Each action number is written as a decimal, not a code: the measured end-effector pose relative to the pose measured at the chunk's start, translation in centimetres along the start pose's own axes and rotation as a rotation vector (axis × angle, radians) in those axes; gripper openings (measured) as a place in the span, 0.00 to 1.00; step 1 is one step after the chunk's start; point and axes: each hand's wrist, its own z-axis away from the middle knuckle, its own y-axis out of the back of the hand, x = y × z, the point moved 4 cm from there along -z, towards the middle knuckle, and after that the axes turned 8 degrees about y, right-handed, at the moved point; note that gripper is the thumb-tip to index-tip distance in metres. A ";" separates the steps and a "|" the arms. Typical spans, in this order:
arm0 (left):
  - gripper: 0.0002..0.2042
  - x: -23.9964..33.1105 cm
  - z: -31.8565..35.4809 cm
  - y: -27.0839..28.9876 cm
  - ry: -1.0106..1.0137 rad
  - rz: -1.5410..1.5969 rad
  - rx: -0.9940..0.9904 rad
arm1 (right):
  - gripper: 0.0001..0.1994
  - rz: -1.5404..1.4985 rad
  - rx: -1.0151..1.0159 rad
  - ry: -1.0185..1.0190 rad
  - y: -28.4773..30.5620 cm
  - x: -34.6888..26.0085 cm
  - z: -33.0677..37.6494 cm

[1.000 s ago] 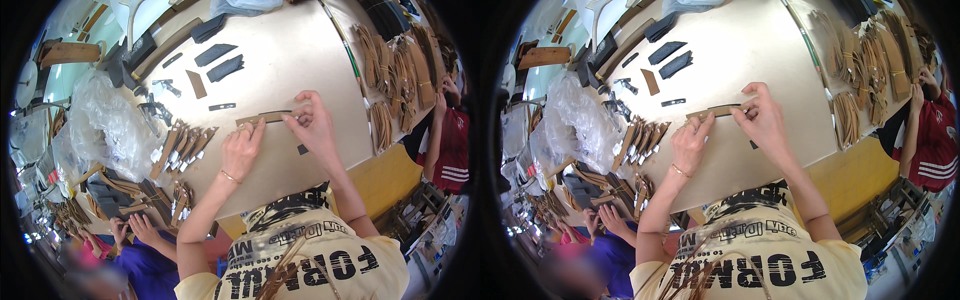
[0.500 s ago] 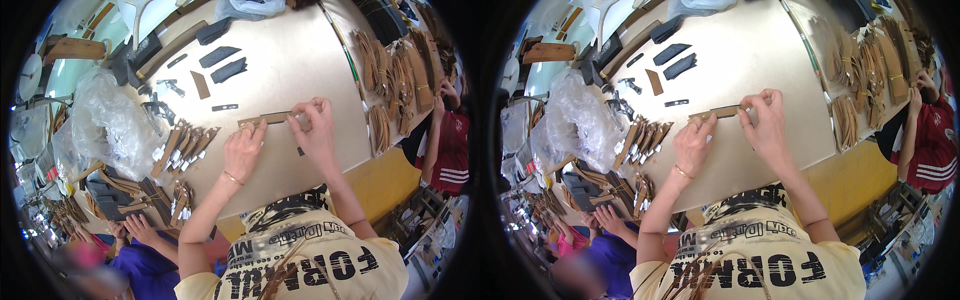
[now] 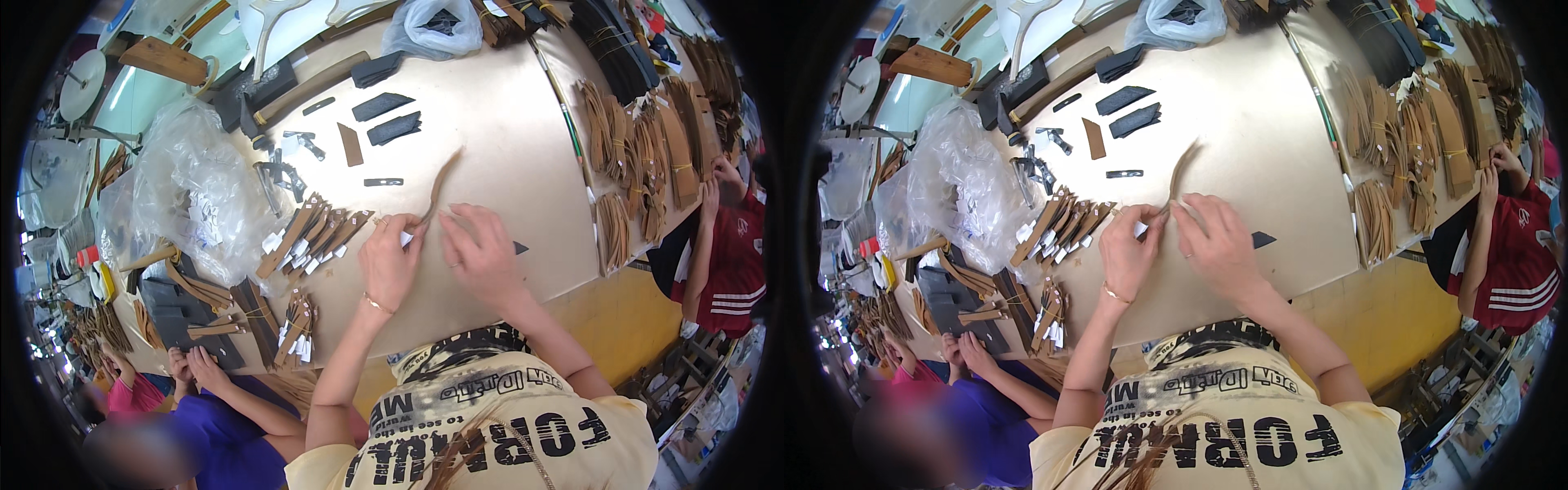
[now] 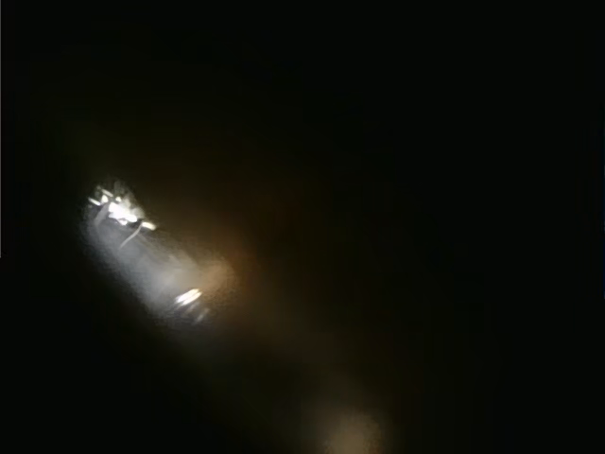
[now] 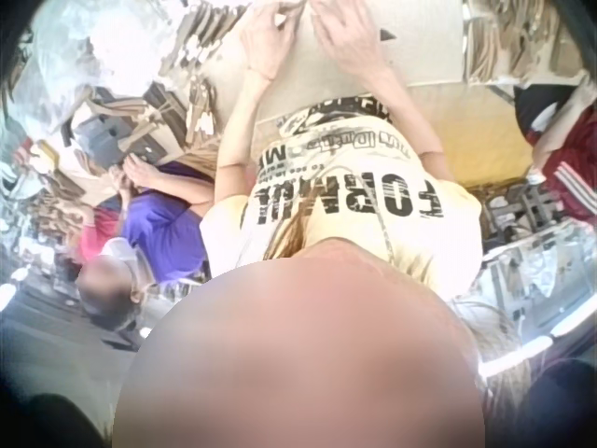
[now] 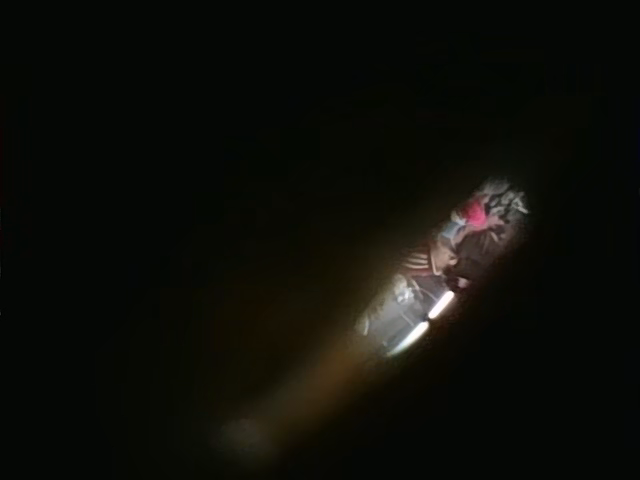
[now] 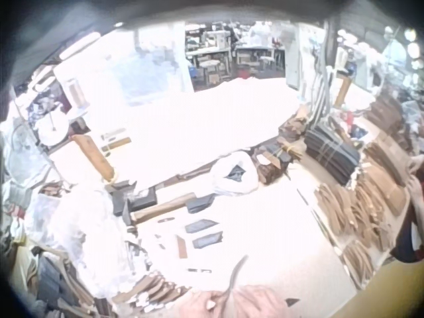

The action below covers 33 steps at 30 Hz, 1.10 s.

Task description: The person repeatedly picks small black and tan leather pieces from a table, aligns them, and places them into a growing stack. The person also handles a plastic bag and a rubber band, then bundles the stack and places it on the table.

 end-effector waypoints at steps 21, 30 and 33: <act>0.14 -2.1 -1.1 1.5 0.380 0.716 -0.178 | 0.09 -0.177 -0.004 -0.145 -2.9 1.7 -3.3; 0.14 0.4 -2.6 -0.2 0.268 0.713 -0.126 | 0.08 -0.708 -0.220 -0.645 -3.2 5.8 -4.4; 0.09 0.7 -3.1 -0.7 0.289 0.603 -0.213 | 0.09 -0.730 -0.158 -0.618 -3.5 6.0 -4.3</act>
